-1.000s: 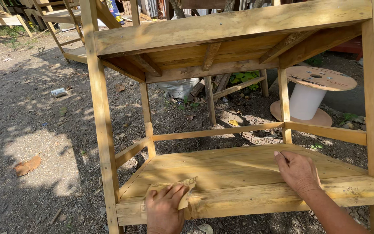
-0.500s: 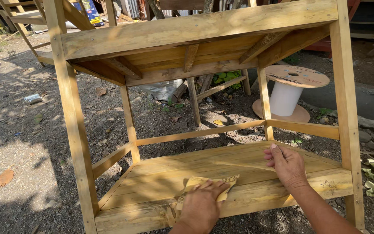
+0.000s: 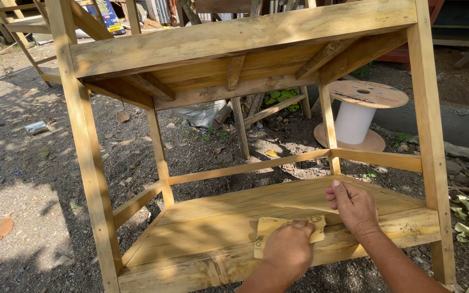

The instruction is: The person sands a wooden multi-tier furniture frame outdoors, rubbing sandpaper by hand along the lower shelf boards, edges, and side rails, steadying the frame with the other hand and repositioning the sandpaper as they work across different surfaces.

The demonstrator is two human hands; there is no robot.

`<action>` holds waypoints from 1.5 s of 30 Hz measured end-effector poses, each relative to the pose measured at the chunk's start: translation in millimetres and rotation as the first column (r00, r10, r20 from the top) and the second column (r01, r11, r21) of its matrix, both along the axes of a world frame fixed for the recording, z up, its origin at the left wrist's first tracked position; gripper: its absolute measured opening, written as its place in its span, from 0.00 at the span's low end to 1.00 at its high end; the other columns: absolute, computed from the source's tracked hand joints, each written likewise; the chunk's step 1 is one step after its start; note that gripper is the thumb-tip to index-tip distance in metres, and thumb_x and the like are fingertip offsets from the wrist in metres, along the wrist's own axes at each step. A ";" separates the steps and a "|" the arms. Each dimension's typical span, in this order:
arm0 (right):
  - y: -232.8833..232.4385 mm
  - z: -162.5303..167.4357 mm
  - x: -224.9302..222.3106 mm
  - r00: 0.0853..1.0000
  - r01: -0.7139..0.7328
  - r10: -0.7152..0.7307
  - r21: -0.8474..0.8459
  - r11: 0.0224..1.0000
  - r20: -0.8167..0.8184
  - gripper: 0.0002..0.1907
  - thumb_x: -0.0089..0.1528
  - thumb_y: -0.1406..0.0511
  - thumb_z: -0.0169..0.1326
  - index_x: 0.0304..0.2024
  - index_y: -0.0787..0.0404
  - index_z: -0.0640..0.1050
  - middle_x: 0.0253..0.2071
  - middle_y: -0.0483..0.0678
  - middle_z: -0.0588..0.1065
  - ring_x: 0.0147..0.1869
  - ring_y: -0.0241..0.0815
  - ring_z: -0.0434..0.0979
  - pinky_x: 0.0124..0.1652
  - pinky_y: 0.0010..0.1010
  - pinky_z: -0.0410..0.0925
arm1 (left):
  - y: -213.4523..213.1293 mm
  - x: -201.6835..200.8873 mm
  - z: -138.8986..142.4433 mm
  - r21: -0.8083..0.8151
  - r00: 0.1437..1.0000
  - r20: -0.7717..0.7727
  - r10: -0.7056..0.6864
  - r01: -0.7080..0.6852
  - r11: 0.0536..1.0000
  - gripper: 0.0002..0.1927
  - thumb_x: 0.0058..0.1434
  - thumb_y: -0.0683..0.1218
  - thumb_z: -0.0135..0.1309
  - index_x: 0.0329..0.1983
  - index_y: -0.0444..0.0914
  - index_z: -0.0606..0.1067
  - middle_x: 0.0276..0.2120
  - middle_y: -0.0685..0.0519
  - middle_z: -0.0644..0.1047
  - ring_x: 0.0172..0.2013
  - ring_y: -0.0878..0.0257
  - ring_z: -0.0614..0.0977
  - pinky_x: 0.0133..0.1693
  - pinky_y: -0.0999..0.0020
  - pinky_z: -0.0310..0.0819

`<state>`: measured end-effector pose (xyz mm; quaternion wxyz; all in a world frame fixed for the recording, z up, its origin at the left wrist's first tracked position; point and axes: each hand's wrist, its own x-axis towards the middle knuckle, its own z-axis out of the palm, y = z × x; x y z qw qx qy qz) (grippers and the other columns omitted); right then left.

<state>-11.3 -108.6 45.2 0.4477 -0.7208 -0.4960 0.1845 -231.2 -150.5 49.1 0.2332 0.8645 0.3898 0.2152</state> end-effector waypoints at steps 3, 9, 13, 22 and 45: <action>2.1 -1.9 6.0 0.999 0.003 -0.003 0.017 1.000 -0.036 0.25 0.70 0.52 0.46 0.42 0.65 0.85 0.32 0.51 0.83 0.32 0.38 0.81 0.40 0.31 0.75 | -1.3 29.3 8.6 -0.031 1.000 -0.012 -0.023 0.022 0.999 0.16 0.63 0.42 0.48 0.53 0.36 0.76 0.55 0.41 0.77 0.54 0.46 0.78 0.56 0.52 0.70; 0.5 -2.4 8.5 0.997 0.002 0.000 0.032 0.999 -0.078 0.26 0.71 0.52 0.45 0.42 0.67 0.84 0.32 0.51 0.83 0.31 0.37 0.79 0.39 0.31 0.75 | 1.6 -98.3 -6.8 0.097 0.993 -0.035 0.111 -0.107 0.989 0.19 0.64 0.39 0.44 0.57 0.39 0.75 0.53 0.41 0.79 0.51 0.51 0.82 0.56 0.58 0.74; -2.3 1.4 1.4 0.997 -0.019 0.021 0.027 0.999 -0.075 0.27 0.70 0.51 0.45 0.42 0.66 0.84 0.32 0.50 0.83 0.31 0.38 0.79 0.40 0.33 0.75 | 8.0 -198.5 -17.4 0.033 0.938 -0.113 0.329 -0.327 0.944 0.24 0.61 0.51 0.55 0.59 0.39 0.75 0.56 0.42 0.77 0.59 0.45 0.76 0.55 0.51 0.69; 0.0 8.7 -7.1 1.000 -0.007 0.008 -0.107 0.994 0.011 0.29 0.70 0.47 0.44 0.43 0.61 0.86 0.33 0.48 0.84 0.34 0.37 0.82 0.45 0.34 0.75 | 12.0 -103.2 17.4 -0.195 0.943 -0.278 0.182 -0.241 0.951 0.23 0.75 0.56 0.41 0.44 0.31 0.76 0.39 0.39 0.80 0.43 0.45 0.82 0.50 0.52 0.74; 2.3 4.7 -6.7 1.000 -0.019 0.021 -0.066 0.998 0.020 0.28 0.69 0.48 0.45 0.42 0.63 0.85 0.32 0.49 0.85 0.31 0.37 0.82 0.42 0.33 0.76 | 55.1 -77.6 7.6 -0.456 0.941 -0.306 0.143 -0.277 0.846 0.25 0.71 0.60 0.44 0.50 0.34 0.74 0.44 0.42 0.79 0.46 0.52 0.80 0.53 0.52 0.72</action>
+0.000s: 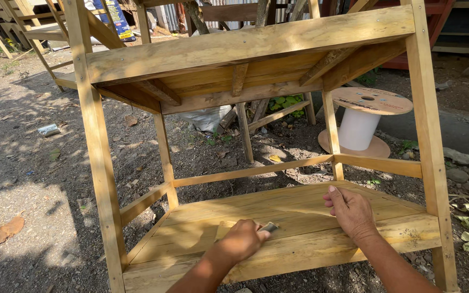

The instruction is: The person sands a wooden multi-tier furniture frame outdoors, rubbing sandpaper by hand along the lower shelf boards, edges, and side rails, steadying the frame with the other hand and repositioning the sandpaper as they work across different surfaces.

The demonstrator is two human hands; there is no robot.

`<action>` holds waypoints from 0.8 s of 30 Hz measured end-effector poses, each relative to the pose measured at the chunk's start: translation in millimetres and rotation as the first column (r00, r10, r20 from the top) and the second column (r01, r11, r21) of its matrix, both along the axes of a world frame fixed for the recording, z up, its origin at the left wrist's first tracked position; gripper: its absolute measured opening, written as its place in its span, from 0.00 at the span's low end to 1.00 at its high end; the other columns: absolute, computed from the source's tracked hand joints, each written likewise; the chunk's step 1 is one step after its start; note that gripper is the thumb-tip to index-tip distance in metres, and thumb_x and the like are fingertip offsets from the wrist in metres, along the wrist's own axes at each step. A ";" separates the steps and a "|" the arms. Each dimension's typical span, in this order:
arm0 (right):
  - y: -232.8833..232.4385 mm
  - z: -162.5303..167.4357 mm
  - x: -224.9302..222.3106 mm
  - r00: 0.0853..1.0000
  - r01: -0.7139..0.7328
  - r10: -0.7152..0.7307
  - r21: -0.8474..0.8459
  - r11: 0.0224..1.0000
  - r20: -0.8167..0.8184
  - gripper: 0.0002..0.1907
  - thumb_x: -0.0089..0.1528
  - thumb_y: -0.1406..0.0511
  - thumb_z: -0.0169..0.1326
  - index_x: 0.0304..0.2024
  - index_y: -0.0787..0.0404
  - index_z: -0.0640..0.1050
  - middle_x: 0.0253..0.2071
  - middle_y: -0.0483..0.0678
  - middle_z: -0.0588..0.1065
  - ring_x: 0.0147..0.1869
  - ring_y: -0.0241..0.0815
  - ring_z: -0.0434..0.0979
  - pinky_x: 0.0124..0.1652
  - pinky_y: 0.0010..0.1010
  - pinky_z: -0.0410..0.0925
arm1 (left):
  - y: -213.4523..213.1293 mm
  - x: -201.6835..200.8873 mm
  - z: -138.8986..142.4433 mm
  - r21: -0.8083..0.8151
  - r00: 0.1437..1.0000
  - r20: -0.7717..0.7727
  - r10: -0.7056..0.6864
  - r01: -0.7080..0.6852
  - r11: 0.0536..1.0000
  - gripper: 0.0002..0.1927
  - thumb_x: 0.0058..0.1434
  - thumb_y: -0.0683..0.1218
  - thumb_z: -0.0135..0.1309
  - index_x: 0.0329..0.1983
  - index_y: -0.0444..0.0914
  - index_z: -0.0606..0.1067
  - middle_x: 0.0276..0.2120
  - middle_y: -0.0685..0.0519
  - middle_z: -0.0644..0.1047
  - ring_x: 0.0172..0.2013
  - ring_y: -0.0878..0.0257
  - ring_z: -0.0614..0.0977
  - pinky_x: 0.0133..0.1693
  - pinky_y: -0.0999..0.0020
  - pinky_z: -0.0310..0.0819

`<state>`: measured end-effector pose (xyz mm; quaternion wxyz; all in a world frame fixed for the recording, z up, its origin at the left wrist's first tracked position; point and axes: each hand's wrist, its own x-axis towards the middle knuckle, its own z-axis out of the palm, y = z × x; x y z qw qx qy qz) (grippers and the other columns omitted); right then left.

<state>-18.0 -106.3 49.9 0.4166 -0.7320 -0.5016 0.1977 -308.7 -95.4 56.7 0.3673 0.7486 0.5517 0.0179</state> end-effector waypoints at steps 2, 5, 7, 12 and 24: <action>-0.2 1.8 1.9 0.999 0.035 -0.035 -0.049 0.998 0.011 0.28 0.69 0.47 0.44 0.43 0.61 0.85 0.33 0.48 0.84 0.32 0.36 0.83 0.43 0.32 0.76 | -2.2 21.2 6.2 -0.028 0.997 -0.014 -0.076 0.076 0.997 0.26 0.72 0.59 0.43 0.46 0.30 0.76 0.44 0.42 0.78 0.46 0.50 0.80 0.52 0.51 0.72; 1.2 3.0 5.5 0.998 0.068 -0.068 -0.087 0.994 0.001 0.28 0.70 0.47 0.44 0.43 0.61 0.85 0.34 0.49 0.85 0.32 0.36 0.83 0.44 0.31 0.75 | -4.6 4.4 0.8 -0.013 0.992 0.104 -0.064 0.066 0.998 0.23 0.71 0.58 0.46 0.47 0.32 0.75 0.42 0.43 0.78 0.44 0.52 0.80 0.50 0.51 0.72; 1.4 2.4 7.7 0.997 0.076 -0.078 -0.086 0.993 -0.020 0.28 0.70 0.48 0.44 0.43 0.62 0.86 0.34 0.50 0.85 0.32 0.38 0.83 0.44 0.32 0.75 | -8.3 -38.0 -12.9 -0.005 0.982 0.187 -0.016 0.017 1.000 0.20 0.69 0.57 0.47 0.44 0.35 0.77 0.35 0.45 0.78 0.37 0.54 0.77 0.44 0.52 0.71; 0.9 -0.7 7.9 0.998 0.043 -0.044 -0.030 0.999 -0.051 0.28 0.70 0.48 0.44 0.42 0.62 0.86 0.33 0.50 0.84 0.32 0.39 0.82 0.43 0.34 0.76 | 5.5 -182.5 -33.3 -0.031 0.981 -0.075 0.179 -0.182 0.983 0.20 0.69 0.57 0.49 0.34 0.37 0.79 0.25 0.50 0.77 0.28 0.59 0.76 0.39 0.58 0.71; 2.8 2.0 0.4 0.978 0.036 -0.015 -0.097 0.995 0.210 0.29 0.67 0.44 0.42 0.41 0.55 0.87 0.33 0.44 0.86 0.36 0.36 0.84 0.48 0.35 0.74 | 7.0 -29.9 -20.3 0.081 0.997 0.062 -0.039 0.034 0.996 0.25 0.70 0.58 0.50 0.35 0.30 0.77 0.29 0.42 0.78 0.32 0.51 0.80 0.41 0.52 0.70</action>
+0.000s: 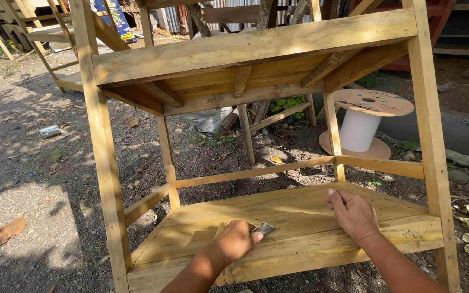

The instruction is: The person sands a wooden multi-tier furniture frame outdoors, rubbing sandpaper by hand along the lower shelf boards, edges, and side rails, steadying the frame with the other hand and repositioning the sandpaper as they work across different surfaces.

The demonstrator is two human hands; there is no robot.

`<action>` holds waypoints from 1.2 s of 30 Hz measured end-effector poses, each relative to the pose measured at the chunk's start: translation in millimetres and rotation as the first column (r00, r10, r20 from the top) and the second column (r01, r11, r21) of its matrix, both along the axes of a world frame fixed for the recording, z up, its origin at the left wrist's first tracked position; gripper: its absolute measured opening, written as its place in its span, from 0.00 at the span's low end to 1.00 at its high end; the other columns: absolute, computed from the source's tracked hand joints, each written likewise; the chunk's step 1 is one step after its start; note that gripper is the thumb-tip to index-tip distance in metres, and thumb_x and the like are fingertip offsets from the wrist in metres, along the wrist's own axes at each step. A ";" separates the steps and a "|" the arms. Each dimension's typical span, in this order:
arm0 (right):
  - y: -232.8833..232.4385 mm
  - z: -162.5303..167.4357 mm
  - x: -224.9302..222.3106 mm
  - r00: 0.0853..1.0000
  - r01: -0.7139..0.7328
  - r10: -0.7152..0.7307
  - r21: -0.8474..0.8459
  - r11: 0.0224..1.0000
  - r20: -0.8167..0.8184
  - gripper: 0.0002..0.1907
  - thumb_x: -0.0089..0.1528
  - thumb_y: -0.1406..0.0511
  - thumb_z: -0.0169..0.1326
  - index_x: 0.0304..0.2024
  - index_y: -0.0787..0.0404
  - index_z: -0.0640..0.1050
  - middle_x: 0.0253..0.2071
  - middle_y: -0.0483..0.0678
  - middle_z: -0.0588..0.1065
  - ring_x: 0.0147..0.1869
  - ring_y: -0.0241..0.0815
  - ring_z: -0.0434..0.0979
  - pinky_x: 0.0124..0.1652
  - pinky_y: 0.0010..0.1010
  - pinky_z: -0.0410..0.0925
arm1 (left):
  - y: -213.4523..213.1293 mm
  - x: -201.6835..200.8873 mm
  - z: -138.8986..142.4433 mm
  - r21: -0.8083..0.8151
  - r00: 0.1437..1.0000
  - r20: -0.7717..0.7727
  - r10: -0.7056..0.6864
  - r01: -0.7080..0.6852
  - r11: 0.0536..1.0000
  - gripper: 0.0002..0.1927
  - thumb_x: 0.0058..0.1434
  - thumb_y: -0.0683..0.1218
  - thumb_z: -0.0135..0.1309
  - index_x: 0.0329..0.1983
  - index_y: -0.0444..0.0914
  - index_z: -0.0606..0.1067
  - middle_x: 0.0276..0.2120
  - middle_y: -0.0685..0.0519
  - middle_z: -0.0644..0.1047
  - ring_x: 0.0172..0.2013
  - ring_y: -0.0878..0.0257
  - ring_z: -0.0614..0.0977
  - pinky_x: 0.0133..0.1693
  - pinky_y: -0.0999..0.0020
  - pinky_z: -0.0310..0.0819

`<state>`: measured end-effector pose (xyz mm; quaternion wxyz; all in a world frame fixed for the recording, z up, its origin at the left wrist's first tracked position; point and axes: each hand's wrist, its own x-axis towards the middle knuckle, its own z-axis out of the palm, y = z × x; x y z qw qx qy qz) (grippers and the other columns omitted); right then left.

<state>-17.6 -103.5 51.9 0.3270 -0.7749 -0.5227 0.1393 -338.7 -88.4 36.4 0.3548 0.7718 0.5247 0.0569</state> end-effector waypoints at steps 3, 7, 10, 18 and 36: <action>-1.8 1.7 2.5 0.990 0.043 -0.043 -0.007 0.999 -0.133 0.28 0.68 0.46 0.44 0.43 0.59 0.86 0.33 0.48 0.86 0.32 0.42 0.85 0.43 0.35 0.77 | -4.6 -29.4 -4.3 -0.069 0.998 0.024 0.066 -0.064 0.996 0.27 0.69 0.59 0.52 0.34 0.28 0.79 0.30 0.40 0.79 0.32 0.52 0.80 0.42 0.52 0.73; -3.7 2.1 0.5 0.995 0.024 -0.022 0.020 1.000 -0.100 0.28 0.68 0.46 0.44 0.42 0.57 0.86 0.32 0.47 0.86 0.32 0.40 0.85 0.43 0.34 0.76 | -6.7 -116.5 -4.2 -0.013 0.983 -0.029 0.183 -0.183 0.983 0.21 0.67 0.57 0.54 0.41 0.34 0.80 0.31 0.43 0.82 0.32 0.55 0.81 0.42 0.55 0.73; -3.2 0.6 -3.9 1.000 -0.007 0.006 -0.016 1.000 -0.026 0.29 0.69 0.45 0.42 0.40 0.55 0.87 0.33 0.44 0.86 0.34 0.39 0.85 0.46 0.33 0.75 | -3.7 -139.0 -1.2 0.020 0.998 0.007 0.063 -0.063 0.998 0.19 0.67 0.56 0.51 0.47 0.37 0.80 0.36 0.52 0.83 0.36 0.62 0.83 0.42 0.57 0.73; 3.0 -17.0 12.3 0.956 -0.025 0.073 0.169 0.985 -0.284 0.27 0.69 0.50 0.45 0.41 0.64 0.85 0.33 0.50 0.85 0.36 0.40 0.83 0.45 0.34 0.75 | -26.8 86.2 23.6 -0.021 0.953 -0.069 -0.294 0.293 0.956 0.28 0.72 0.62 0.33 0.73 0.52 0.62 0.58 0.45 0.75 0.65 0.48 0.70 0.68 0.51 0.55; -48.1 -3.4 143.9 0.938 0.162 -0.028 0.365 0.917 -0.346 0.23 0.73 0.56 0.44 0.51 0.67 0.82 0.45 0.54 0.82 0.50 0.46 0.82 0.54 0.37 0.73 | -56.3 120.7 16.8 0.385 0.873 -0.028 -0.487 0.459 0.801 0.36 0.62 0.40 0.47 0.76 0.44 0.57 0.75 0.49 0.58 0.74 0.49 0.56 0.69 0.44 0.48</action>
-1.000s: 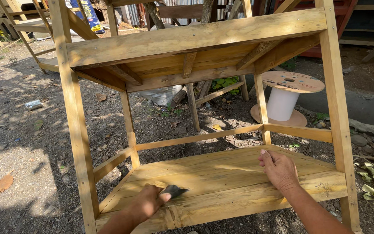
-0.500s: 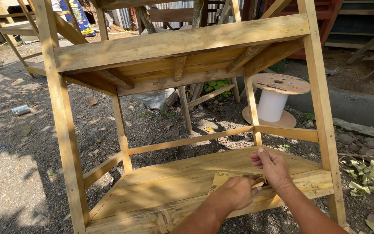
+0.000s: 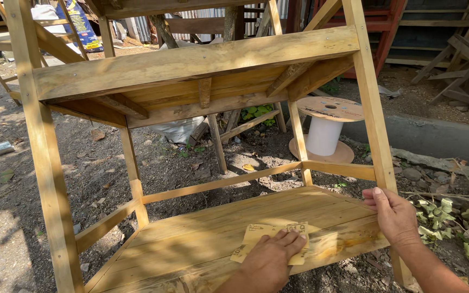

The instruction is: The person sands a wooden multi-tier furniture frame outdoors, rubbing sandpaper by hand along the lower shelf boards, edges, and side rails, steadying the frame with the other hand and repositioning the sandpaper as they work across different surfaces.

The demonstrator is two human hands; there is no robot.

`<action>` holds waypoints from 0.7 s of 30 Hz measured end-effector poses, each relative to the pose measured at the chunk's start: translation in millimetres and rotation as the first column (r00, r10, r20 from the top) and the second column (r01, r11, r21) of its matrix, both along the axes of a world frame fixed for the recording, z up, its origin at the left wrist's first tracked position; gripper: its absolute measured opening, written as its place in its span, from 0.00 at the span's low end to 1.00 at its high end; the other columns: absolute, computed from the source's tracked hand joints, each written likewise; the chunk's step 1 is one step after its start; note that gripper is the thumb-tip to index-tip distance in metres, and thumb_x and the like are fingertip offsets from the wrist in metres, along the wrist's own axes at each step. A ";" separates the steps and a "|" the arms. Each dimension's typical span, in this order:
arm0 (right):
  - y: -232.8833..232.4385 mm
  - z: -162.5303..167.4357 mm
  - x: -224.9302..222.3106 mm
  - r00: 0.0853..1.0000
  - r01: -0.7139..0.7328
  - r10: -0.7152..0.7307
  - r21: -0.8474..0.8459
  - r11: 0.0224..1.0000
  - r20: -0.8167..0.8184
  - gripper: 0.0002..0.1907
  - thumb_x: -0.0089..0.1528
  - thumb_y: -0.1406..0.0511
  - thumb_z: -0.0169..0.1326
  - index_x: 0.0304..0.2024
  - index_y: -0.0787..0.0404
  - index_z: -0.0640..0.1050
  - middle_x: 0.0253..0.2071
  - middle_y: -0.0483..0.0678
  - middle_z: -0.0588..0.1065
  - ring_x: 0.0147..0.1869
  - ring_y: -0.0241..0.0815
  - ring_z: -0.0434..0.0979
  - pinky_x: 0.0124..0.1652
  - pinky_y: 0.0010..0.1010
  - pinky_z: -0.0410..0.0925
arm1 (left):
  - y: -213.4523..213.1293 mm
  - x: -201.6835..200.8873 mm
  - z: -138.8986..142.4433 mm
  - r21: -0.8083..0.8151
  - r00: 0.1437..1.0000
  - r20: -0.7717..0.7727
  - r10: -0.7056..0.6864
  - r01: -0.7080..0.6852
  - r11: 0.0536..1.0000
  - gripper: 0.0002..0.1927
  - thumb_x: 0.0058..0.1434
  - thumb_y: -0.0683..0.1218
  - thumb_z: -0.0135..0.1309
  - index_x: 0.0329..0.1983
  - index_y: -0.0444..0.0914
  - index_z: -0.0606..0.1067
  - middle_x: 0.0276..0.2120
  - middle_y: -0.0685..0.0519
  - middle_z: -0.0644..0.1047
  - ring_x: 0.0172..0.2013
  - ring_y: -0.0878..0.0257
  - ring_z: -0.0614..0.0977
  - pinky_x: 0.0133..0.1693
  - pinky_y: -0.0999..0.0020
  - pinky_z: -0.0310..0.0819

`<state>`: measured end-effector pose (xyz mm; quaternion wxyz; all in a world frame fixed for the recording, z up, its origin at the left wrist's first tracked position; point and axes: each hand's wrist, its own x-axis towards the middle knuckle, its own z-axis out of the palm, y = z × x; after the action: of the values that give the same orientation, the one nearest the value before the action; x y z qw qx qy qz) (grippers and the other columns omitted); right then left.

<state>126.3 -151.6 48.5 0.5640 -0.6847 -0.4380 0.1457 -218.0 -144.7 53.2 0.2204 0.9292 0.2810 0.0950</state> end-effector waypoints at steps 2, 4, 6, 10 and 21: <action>0.7 3.9 -2.3 0.999 0.024 -0.023 -0.073 0.997 0.025 0.24 0.73 0.56 0.41 0.53 0.66 0.81 0.47 0.54 0.82 0.53 0.45 0.81 0.58 0.36 0.71 | -1.9 53.0 8.3 0.023 0.999 0.034 -0.038 0.037 0.999 0.36 0.63 0.39 0.47 0.76 0.43 0.58 0.75 0.48 0.58 0.73 0.47 0.58 0.68 0.43 0.50; 3.0 7.7 -6.5 1.000 0.013 -0.014 -0.115 0.993 -0.002 0.24 0.73 0.56 0.40 0.54 0.66 0.81 0.49 0.55 0.82 0.56 0.45 0.81 0.61 0.35 0.70 | -1.6 108.9 23.2 0.028 0.999 0.022 -0.046 0.045 0.999 0.32 0.64 0.41 0.48 0.73 0.42 0.61 0.74 0.49 0.60 0.72 0.49 0.61 0.67 0.44 0.54; 3.6 10.9 -9.3 0.997 -0.028 0.017 -0.142 0.990 -0.081 0.25 0.73 0.56 0.38 0.56 0.66 0.79 0.52 0.57 0.81 0.59 0.46 0.80 0.63 0.36 0.69 | -2.4 137.5 32.2 -0.019 0.999 0.018 -0.028 0.028 0.999 0.29 0.64 0.42 0.49 0.71 0.43 0.64 0.72 0.52 0.63 0.71 0.52 0.63 0.67 0.46 0.55; -0.6 17.8 -4.9 0.981 -0.127 0.105 -0.130 0.983 -0.161 0.29 0.73 0.54 0.34 0.57 0.68 0.78 0.57 0.58 0.79 0.65 0.47 0.76 0.68 0.37 0.63 | -3.8 126.3 33.5 -0.019 0.998 0.027 -0.055 0.055 0.998 0.28 0.65 0.43 0.49 0.70 0.43 0.65 0.70 0.51 0.65 0.71 0.54 0.63 0.67 0.46 0.55; -16.7 33.7 3.0 0.767 -0.280 0.294 0.114 0.953 -0.571 0.39 0.73 0.49 0.22 0.58 0.76 0.71 0.62 0.65 0.73 0.71 0.56 0.70 0.71 0.42 0.59 | -8.2 114.3 6.5 0.121 0.998 -0.001 -0.058 0.058 0.991 0.37 0.58 0.37 0.47 0.74 0.37 0.60 0.74 0.47 0.58 0.72 0.48 0.58 0.66 0.42 0.51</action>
<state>129.3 -168.3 82.2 0.6492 -0.5260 -0.3455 0.4273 -103.7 -152.9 59.7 0.1667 0.9485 0.2474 0.1066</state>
